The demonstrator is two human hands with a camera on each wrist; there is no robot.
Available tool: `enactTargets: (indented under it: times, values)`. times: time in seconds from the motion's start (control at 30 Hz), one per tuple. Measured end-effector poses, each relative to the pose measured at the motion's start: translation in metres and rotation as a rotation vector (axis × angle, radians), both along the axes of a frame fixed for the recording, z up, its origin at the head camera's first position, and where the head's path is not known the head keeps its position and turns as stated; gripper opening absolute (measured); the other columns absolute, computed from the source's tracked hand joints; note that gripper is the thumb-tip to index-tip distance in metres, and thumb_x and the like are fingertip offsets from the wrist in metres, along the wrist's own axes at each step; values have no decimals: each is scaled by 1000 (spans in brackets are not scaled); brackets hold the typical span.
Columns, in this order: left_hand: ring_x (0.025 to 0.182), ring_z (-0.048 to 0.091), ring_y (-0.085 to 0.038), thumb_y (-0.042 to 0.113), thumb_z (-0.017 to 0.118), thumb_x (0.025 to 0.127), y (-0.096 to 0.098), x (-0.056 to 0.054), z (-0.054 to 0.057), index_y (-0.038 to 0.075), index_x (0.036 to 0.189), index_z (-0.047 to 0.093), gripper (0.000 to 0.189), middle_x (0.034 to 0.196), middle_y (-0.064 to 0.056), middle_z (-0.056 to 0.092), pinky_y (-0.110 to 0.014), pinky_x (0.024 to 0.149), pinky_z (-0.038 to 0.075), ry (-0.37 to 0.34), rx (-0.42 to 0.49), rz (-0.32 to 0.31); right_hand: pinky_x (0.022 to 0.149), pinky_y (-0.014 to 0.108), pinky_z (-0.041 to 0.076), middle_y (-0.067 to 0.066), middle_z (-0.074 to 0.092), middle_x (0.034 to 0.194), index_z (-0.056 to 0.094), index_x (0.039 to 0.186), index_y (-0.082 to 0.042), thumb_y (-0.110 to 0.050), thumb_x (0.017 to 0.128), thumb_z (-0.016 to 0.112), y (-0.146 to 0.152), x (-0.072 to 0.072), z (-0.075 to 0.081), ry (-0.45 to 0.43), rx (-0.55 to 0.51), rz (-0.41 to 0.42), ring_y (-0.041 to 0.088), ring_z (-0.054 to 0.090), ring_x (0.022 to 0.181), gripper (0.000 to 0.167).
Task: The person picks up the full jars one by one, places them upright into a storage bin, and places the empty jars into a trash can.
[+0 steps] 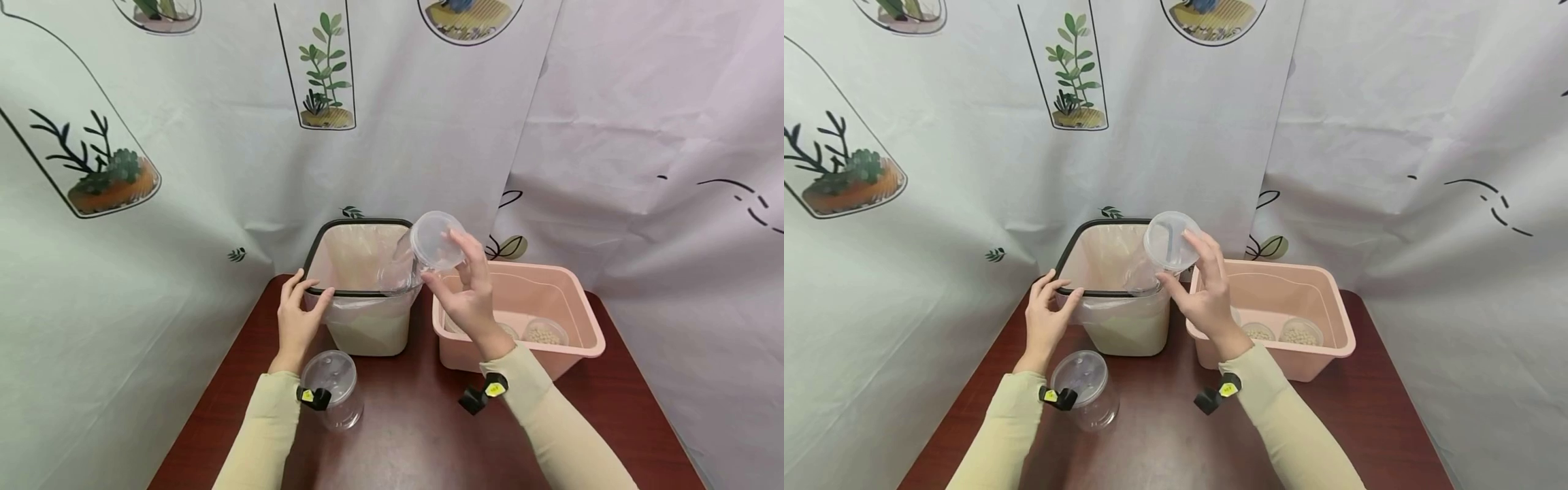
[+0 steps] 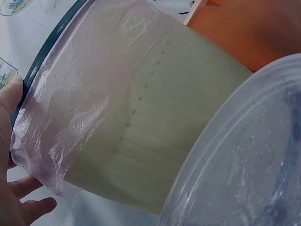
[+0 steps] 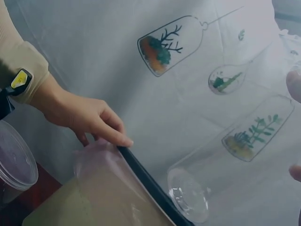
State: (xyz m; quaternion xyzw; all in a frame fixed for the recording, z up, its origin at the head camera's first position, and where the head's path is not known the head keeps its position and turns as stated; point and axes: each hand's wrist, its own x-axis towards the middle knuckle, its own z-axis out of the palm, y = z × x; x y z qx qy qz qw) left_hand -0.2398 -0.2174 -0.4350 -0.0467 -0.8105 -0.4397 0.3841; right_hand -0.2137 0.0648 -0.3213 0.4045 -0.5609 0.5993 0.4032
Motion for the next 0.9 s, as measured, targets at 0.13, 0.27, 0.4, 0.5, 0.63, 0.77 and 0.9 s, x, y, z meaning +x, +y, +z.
enactTargets:
  times: [0.13,0.27,0.4,0.5,0.63,0.77,0.9]
  values:
    - [123,44,-26,28,76,78,0,1,1,7,102,68,33,131,-14,48,-46,98,35,-7,7,3,92,40,44,30,41,123,39,125,17,19,69,71,-6,-13,-6,-38,-29,-1,37,46,114,65]
    - [124,43,-26,29,76,78,0,1,1,5,102,68,35,132,-13,48,-46,98,35,-12,11,1,90,38,45,24,43,125,41,127,13,22,65,71,-12,-31,-15,-42,-21,-17,35,46,114,70]
    - [124,43,-27,29,76,78,1,2,2,4,102,67,36,132,-14,48,-47,98,35,-11,12,-3,89,37,46,23,44,126,43,128,11,19,65,74,-16,-44,-21,-39,31,-65,32,47,115,71]
    - [124,43,-27,29,76,78,3,1,1,4,102,67,36,132,-13,48,-46,98,35,-11,14,-9,90,39,45,24,45,124,45,126,11,17,64,75,-18,-46,-20,-35,71,-117,31,47,114,69]
    - [124,43,-26,29,76,78,4,1,-1,5,102,68,35,132,-12,48,-46,98,35,-10,18,-10,87,42,46,30,46,120,46,122,14,15,65,76,-23,-41,-15,-41,119,-180,35,47,112,65]
    - [123,44,-27,29,76,78,3,2,0,5,102,68,35,132,-12,48,-47,97,35,-2,19,-7,83,43,48,32,46,119,45,121,14,12,66,77,-30,-40,-14,-83,166,-224,37,48,110,63]
    - [123,44,-27,29,76,78,2,3,1,6,101,68,34,132,-12,48,-47,97,36,-3,21,-6,82,42,48,25,45,125,47,127,5,2,71,78,-37,-62,-32,-119,210,-221,32,47,113,64]
